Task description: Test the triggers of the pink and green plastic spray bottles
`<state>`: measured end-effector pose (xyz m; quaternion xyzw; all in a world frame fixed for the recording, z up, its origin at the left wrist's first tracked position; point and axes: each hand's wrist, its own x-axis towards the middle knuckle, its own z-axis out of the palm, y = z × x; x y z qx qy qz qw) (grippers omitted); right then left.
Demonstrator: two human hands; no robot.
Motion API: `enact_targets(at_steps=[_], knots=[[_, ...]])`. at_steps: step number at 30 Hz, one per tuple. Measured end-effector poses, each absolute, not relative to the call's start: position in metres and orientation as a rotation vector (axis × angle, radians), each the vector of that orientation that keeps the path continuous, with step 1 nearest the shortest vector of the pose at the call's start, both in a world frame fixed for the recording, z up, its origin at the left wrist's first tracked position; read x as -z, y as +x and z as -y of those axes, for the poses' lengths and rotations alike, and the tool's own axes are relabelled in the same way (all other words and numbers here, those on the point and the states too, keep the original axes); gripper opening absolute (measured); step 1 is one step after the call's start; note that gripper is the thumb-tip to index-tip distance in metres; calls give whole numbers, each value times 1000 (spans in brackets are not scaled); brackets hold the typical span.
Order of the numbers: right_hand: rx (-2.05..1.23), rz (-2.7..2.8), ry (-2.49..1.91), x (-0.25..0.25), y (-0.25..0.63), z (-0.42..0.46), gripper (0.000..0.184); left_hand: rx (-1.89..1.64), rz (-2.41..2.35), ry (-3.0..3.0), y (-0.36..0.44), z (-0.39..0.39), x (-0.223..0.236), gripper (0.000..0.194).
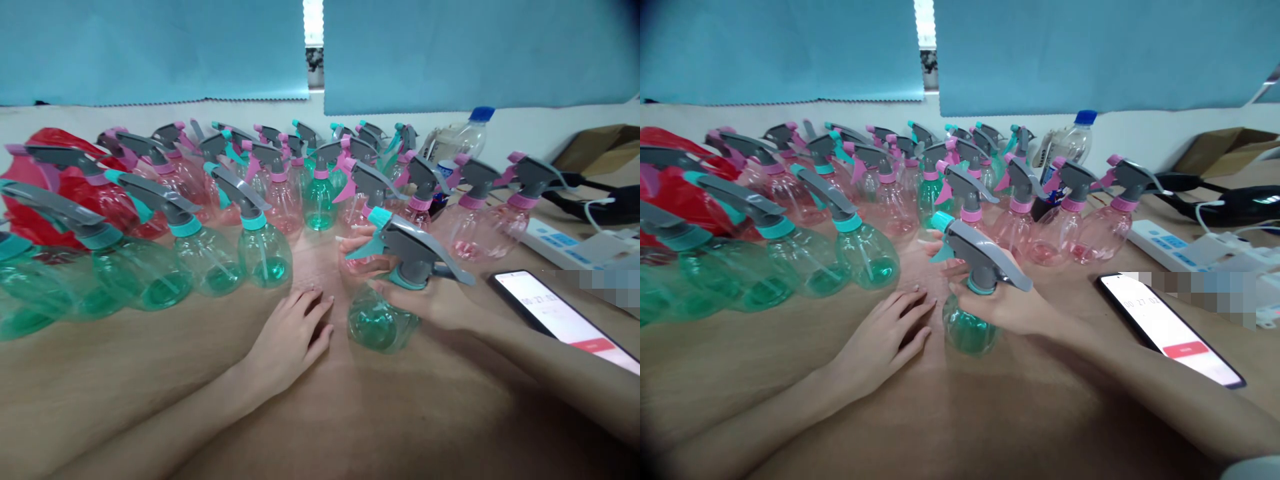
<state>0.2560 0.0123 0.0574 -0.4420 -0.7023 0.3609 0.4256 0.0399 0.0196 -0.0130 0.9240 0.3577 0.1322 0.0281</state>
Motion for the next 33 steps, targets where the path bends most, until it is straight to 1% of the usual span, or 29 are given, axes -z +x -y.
enact_targets(at_steps=[10,16,21,24,30,33], knots=[[-842,1788,-1112,-60,255,-12,44,-444,-1102,2836,40,-19,13,34],[-772,1820,-1139,-61,253,-13,27,-457,-1094,2842,40,-20,14,35],[-730,1822,-1142,-64,252,-12,19,-442,-1098,2844,40,-20,14,36],[-680,1809,-1230,-72,250,-9,12,-448,-1099,2835,39,-20,13,35],[-632,1808,-1274,-83,247,-5,12,-454,-1097,2832,39,-20,13,35],[-678,1809,-1256,-83,246,-6,13,-435,-1097,2845,39,-20,13,36]])
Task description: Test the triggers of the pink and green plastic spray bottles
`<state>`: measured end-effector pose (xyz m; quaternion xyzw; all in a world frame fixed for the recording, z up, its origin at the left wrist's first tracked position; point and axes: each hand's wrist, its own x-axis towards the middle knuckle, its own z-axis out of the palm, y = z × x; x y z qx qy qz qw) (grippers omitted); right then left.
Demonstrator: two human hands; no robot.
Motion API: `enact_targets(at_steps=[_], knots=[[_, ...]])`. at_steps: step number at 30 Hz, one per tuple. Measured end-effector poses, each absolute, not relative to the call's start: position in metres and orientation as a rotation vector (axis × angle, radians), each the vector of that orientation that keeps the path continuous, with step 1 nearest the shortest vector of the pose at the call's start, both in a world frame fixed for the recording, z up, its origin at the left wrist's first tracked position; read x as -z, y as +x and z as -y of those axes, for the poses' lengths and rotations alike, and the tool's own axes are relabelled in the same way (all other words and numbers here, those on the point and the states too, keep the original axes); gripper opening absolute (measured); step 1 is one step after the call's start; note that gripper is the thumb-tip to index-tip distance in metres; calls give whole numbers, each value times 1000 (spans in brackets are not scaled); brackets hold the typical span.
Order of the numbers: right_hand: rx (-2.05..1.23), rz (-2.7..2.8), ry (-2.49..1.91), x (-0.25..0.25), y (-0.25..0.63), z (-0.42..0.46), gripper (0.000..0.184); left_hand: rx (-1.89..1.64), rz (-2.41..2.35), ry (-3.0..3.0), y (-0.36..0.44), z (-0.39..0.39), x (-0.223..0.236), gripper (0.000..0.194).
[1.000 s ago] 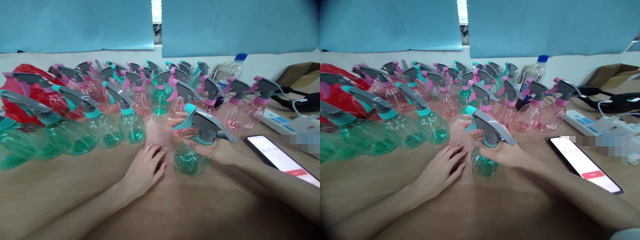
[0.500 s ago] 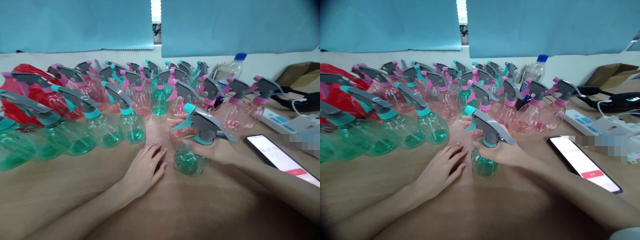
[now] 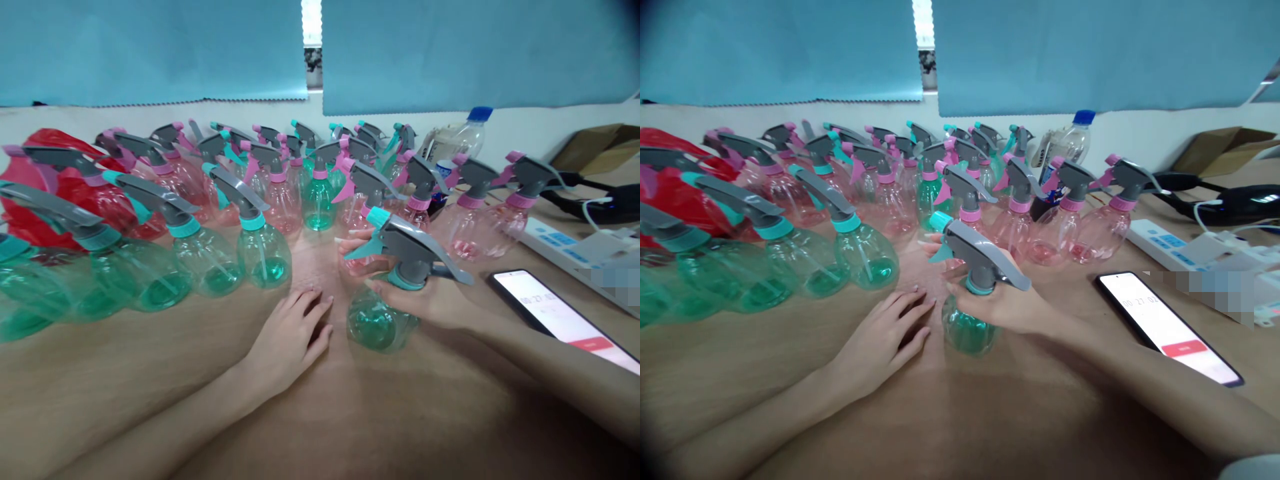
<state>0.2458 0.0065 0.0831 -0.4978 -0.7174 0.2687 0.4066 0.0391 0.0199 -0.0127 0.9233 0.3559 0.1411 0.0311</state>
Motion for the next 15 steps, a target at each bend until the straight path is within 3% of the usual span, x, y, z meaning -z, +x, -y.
enact_targets(at_steps=[15], knots=[[-797,1836,-1122,-62,254,-11,23,-388,-1111,2844,39,-20,12,36]])
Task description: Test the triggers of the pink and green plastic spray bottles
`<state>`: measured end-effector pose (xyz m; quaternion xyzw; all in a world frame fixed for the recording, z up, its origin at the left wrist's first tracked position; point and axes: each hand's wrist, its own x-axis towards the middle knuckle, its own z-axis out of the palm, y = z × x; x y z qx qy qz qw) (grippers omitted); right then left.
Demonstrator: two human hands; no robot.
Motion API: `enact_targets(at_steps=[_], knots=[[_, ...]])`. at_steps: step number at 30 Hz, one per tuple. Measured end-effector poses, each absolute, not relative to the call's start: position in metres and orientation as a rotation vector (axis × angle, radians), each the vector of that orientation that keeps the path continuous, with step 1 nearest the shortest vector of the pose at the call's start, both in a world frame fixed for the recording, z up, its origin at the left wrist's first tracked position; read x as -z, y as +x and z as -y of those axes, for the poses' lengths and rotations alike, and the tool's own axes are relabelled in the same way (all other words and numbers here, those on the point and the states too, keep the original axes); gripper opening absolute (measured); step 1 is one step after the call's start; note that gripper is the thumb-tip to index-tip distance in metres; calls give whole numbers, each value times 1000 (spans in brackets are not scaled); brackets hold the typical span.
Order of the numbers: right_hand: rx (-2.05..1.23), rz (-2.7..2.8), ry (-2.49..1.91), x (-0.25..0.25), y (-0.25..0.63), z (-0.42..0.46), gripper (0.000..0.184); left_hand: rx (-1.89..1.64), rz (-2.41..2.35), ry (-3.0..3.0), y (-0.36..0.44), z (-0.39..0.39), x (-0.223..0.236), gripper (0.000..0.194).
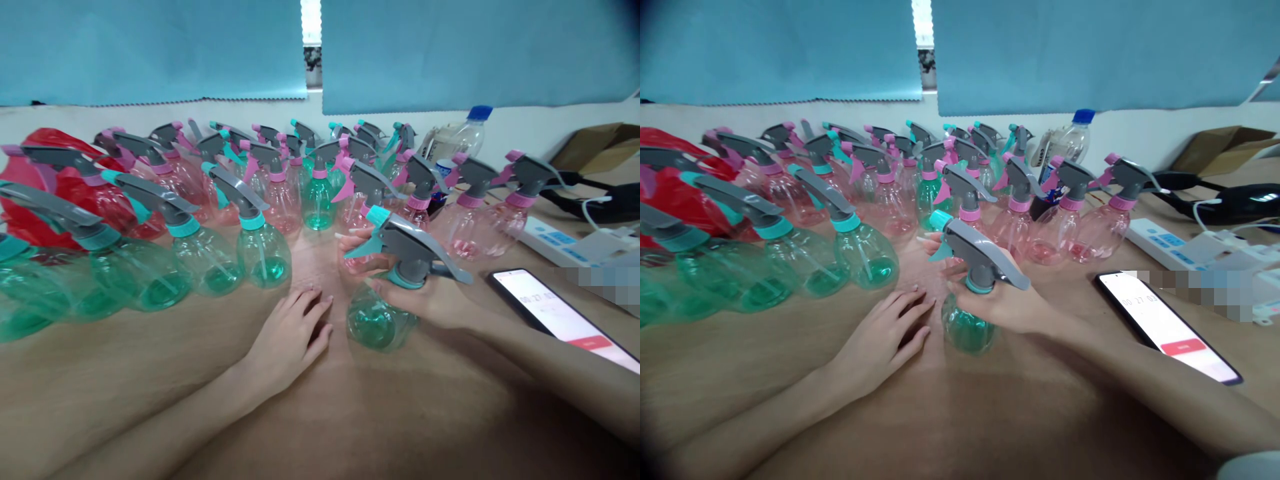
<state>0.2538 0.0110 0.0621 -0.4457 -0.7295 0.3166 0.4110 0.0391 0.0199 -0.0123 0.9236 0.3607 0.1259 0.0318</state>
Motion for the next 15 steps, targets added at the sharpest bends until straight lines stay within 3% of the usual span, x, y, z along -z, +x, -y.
enact_targets(at_steps=[11,15], knots=[[-761,1785,-1233,-64,256,-9,10,-405,-1106,2850,39,-20,14,35],[-834,1757,-1134,-67,254,-8,14,-407,-1102,2851,39,-20,14,36]])
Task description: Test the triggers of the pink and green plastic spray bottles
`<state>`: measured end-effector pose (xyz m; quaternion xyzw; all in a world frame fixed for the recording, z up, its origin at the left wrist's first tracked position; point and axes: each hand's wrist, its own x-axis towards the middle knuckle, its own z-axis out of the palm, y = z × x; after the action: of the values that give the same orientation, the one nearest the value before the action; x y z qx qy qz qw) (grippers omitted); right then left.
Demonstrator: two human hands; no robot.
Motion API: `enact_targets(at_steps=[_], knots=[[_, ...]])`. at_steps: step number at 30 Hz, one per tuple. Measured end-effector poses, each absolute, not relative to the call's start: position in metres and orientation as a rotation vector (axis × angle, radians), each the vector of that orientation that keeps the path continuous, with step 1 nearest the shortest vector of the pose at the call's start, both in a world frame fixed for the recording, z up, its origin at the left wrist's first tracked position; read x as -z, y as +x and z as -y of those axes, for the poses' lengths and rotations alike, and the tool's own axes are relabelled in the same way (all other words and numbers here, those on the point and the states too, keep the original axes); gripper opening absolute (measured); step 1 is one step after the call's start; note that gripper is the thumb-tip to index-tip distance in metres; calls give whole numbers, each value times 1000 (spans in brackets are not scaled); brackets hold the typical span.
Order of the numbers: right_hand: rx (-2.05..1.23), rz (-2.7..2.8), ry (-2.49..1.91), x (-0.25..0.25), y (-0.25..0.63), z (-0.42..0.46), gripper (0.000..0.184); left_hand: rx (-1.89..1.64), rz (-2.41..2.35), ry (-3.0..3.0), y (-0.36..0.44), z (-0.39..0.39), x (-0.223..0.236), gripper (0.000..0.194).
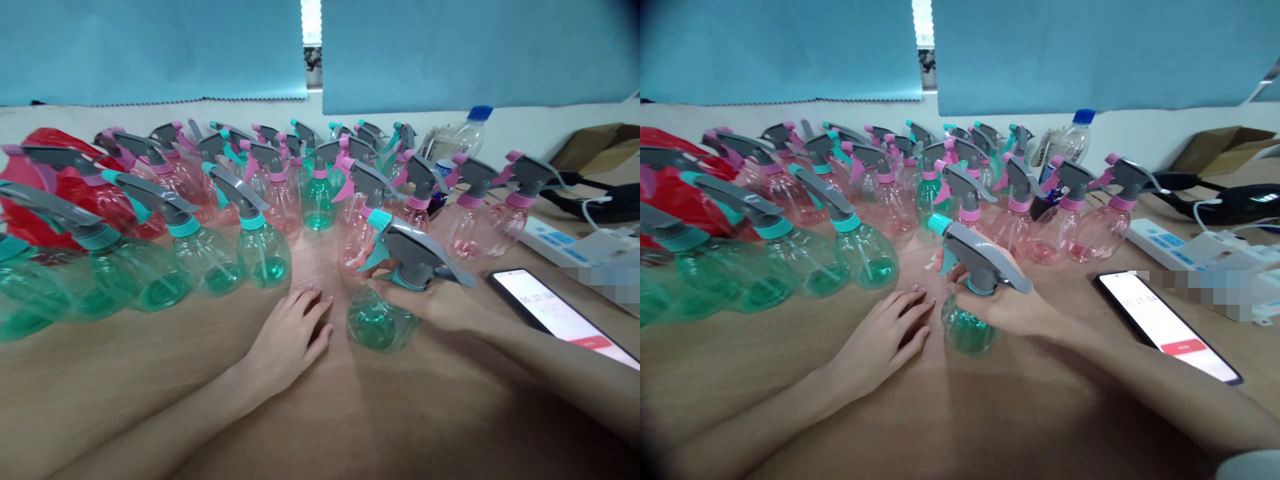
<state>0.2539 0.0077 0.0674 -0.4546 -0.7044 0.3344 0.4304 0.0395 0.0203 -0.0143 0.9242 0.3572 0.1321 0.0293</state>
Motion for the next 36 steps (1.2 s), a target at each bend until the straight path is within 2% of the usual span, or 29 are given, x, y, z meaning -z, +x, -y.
enact_targets(at_steps=[22,30,36], knots=[[-803,1783,-1131,-69,250,-7,19,-424,-1098,2851,38,-20,15,35],[-688,1759,-1147,-60,251,-10,31,-420,-1096,2849,38,-21,16,36],[-783,1749,-1124,-64,250,-8,24,-426,-1097,2856,38,-21,16,36]])
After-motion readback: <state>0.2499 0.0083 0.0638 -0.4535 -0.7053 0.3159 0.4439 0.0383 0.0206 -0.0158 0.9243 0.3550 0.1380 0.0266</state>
